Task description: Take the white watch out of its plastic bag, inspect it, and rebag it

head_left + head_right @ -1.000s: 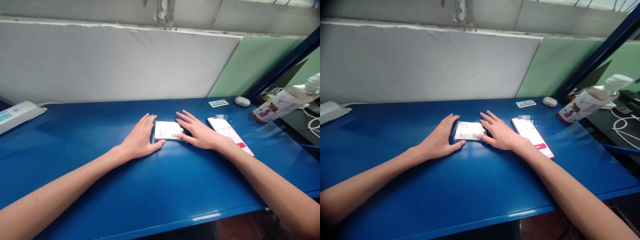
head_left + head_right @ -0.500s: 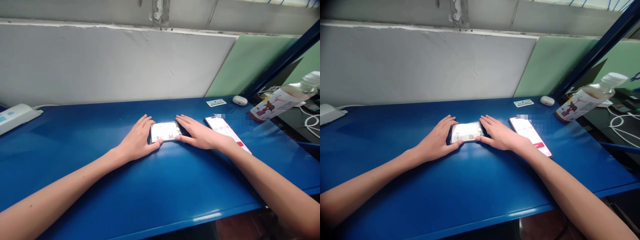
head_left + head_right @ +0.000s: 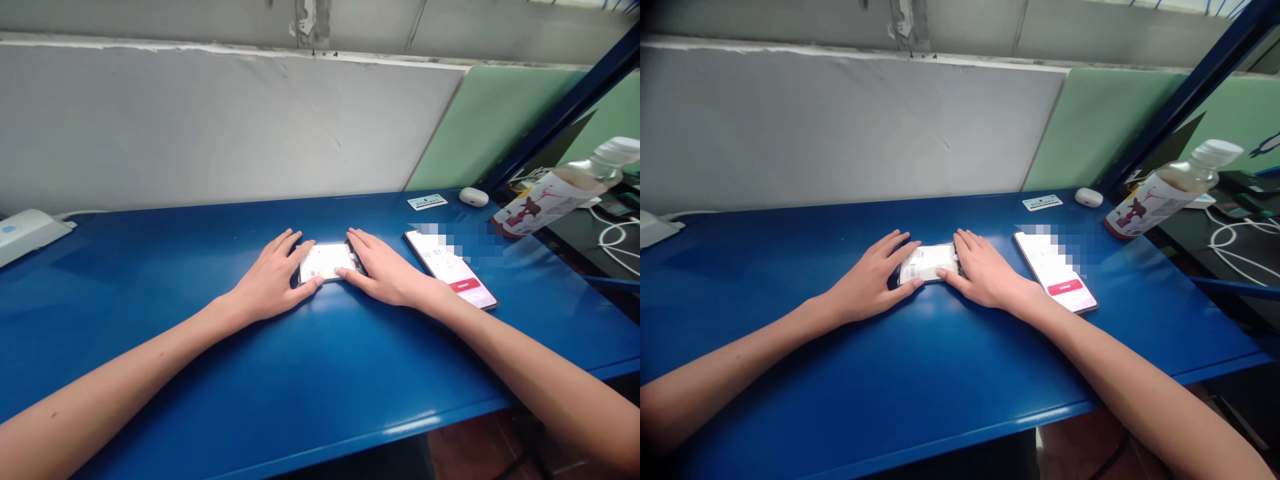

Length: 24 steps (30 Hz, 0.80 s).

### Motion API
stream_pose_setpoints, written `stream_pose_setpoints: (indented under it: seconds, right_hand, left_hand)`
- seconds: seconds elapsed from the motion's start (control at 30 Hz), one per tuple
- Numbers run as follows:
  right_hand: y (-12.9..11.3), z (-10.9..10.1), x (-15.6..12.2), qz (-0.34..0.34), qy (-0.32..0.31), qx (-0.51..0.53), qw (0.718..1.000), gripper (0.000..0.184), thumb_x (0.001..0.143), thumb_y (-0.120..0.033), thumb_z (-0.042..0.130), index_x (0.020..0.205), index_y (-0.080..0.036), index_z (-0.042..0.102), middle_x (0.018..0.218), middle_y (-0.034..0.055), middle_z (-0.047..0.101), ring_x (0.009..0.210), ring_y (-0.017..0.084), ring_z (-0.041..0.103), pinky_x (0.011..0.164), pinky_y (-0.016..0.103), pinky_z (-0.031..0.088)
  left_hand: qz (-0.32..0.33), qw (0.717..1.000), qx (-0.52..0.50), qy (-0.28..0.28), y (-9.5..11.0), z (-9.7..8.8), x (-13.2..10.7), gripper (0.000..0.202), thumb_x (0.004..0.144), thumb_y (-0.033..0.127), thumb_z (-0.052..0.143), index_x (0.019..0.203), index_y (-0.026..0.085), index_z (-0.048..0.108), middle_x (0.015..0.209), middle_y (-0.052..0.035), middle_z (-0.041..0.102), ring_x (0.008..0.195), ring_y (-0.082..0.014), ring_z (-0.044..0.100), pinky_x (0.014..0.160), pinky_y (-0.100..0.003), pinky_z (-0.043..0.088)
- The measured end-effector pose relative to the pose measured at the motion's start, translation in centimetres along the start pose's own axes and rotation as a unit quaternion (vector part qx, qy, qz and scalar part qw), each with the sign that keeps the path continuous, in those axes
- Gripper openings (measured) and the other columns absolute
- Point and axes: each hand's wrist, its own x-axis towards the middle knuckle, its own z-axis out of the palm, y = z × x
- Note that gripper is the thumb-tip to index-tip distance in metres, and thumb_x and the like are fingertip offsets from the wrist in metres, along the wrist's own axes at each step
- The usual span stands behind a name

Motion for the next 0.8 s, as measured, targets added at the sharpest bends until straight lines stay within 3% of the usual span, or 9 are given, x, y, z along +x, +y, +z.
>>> stream_pose_setpoints:
  seconds: [0.47, 0.7, 0.8]
  right_hand:
    - [0.72, -0.06, 0.08, -0.035, -0.02, -0.02, 0.999, 0.086, 0.096, -0.066, 0.037, 0.151, 0.0, 0.036, 0.158, 0.0241, 0.036, 0.149, 0.037, 0.029, 0.12, 0.052, 0.03]
    - [0.79, 0.1, 0.0, -0.038, -0.007, -0.021, 0.999, 0.081, 0.096, -0.066, 0.037, 0.151, -0.007, 0.038, 0.157, 0.0228, 0.039, 0.148, 0.038, 0.031, 0.117, 0.056, 0.032]
    - [0.74, 0.11, -0.02, -0.037, -0.012, -0.022, 0.999, 0.082, 0.096, -0.065, 0.036, 0.151, -0.003, 0.037, 0.157, 0.0236, 0.038, 0.148, 0.038, 0.029, 0.119, 0.054, 0.031]
  left_hand:
    - [-0.002, 1.0, 0.002, 0.0, -0.07, 0.17, 0.02, 0.072, 0.093, 0.059, 0.047, 0.146, 0.01, 0.044, 0.156, -0.0222, 0.038, 0.15, -0.0379, 0.023, 0.118, -0.056, 0.028]
    - [-0.004, 1.0, -0.003, 0.004, 0.1, 0.03, -0.06, 0.073, 0.093, 0.059, 0.048, 0.145, 0.008, 0.045, 0.155, -0.0229, 0.039, 0.15, -0.0379, 0.023, 0.119, -0.055, 0.027]
    - [-0.004, 1.0, -0.008, 0.005, 0.1, -0.04, -0.06, 0.074, 0.093, 0.061, 0.047, 0.145, 0.008, 0.045, 0.155, -0.0228, 0.039, 0.15, -0.0376, 0.023, 0.119, -0.054, 0.027]
